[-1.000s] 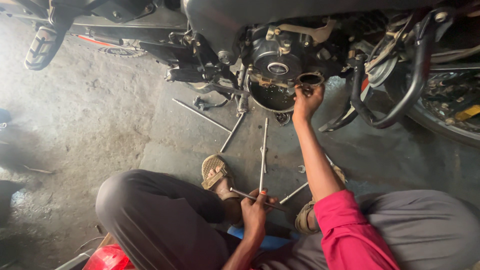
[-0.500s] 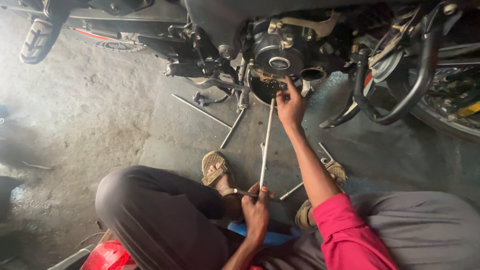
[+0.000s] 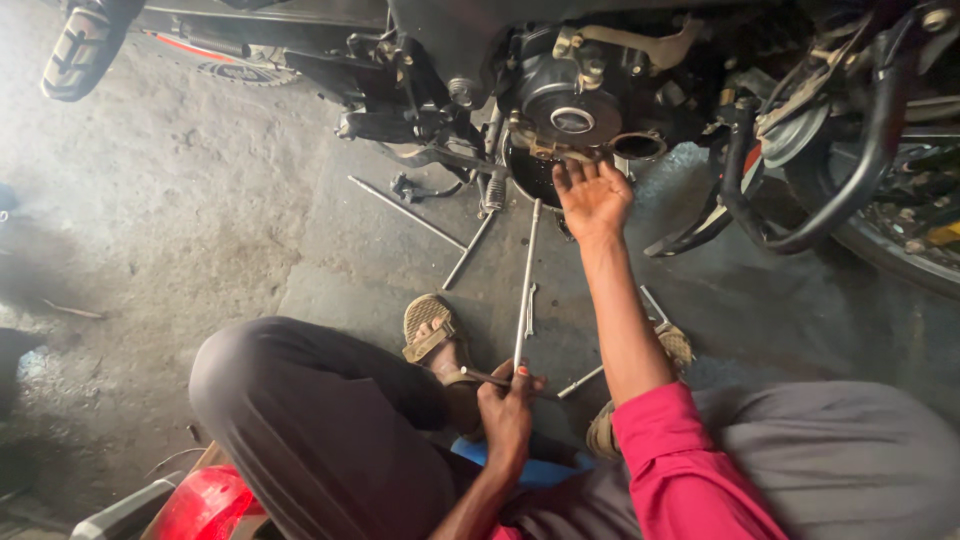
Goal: The person uses a T-handle wrench to loosen and remove bolts from the motorcycle engine casing. They then use their hands to remove a gasket and inspect the engine interior.
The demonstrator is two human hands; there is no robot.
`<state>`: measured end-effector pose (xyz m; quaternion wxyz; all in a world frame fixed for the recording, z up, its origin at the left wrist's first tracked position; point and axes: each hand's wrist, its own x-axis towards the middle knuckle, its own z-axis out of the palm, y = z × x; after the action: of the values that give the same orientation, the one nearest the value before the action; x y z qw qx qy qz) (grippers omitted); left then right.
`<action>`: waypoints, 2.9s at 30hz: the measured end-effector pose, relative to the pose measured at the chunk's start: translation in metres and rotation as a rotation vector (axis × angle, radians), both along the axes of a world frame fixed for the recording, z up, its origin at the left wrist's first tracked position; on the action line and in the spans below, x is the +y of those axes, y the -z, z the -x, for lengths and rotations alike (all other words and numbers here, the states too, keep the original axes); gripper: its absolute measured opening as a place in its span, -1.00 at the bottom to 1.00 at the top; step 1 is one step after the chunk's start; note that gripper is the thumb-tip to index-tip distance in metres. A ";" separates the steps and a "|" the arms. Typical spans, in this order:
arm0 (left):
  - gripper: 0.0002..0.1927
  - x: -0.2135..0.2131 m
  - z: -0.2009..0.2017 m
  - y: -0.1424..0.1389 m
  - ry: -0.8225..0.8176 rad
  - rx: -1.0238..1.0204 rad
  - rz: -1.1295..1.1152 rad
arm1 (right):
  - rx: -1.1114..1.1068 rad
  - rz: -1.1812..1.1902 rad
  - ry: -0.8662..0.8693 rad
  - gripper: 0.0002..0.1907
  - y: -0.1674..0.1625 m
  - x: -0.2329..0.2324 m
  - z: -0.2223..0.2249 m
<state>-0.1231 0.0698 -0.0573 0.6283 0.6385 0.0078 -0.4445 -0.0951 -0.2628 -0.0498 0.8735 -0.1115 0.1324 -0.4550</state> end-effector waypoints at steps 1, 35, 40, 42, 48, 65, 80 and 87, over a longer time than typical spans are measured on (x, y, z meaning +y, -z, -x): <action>-0.63 -0.001 0.000 0.001 -0.003 0.004 0.000 | -0.014 -0.008 0.011 -0.72 -0.002 0.000 -0.003; -0.62 -0.044 -0.003 -0.014 0.094 -0.027 0.211 | 0.021 0.089 -0.078 -0.74 0.014 0.003 -0.002; -0.66 -0.052 -0.009 -0.034 0.133 -0.099 0.243 | 0.049 0.076 -0.063 -0.80 0.015 0.005 -0.004; -0.69 -0.054 -0.010 -0.047 0.182 -0.207 0.147 | 0.019 0.014 -0.070 -0.83 0.014 0.006 -0.007; -0.77 -0.055 -0.020 -0.081 0.316 -0.501 0.089 | 0.059 -0.068 0.025 -0.81 0.012 0.005 -0.016; -0.83 -0.089 -0.026 -0.100 0.396 -0.931 -0.002 | 0.116 -0.323 0.102 -0.93 0.006 -0.010 -0.028; -0.71 -0.088 -0.022 -0.031 0.346 -1.117 0.143 | 0.121 -0.312 0.148 -0.90 0.015 -0.012 -0.035; -0.67 -0.089 -0.035 -0.005 0.250 -1.218 0.281 | 0.130 -0.274 0.154 -0.88 0.017 -0.009 -0.037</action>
<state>-0.0884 -0.0194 -0.0520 0.5411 0.6844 -0.4838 -0.0684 -0.0586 -0.2721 -0.0671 0.8326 -0.0102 0.2578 -0.4900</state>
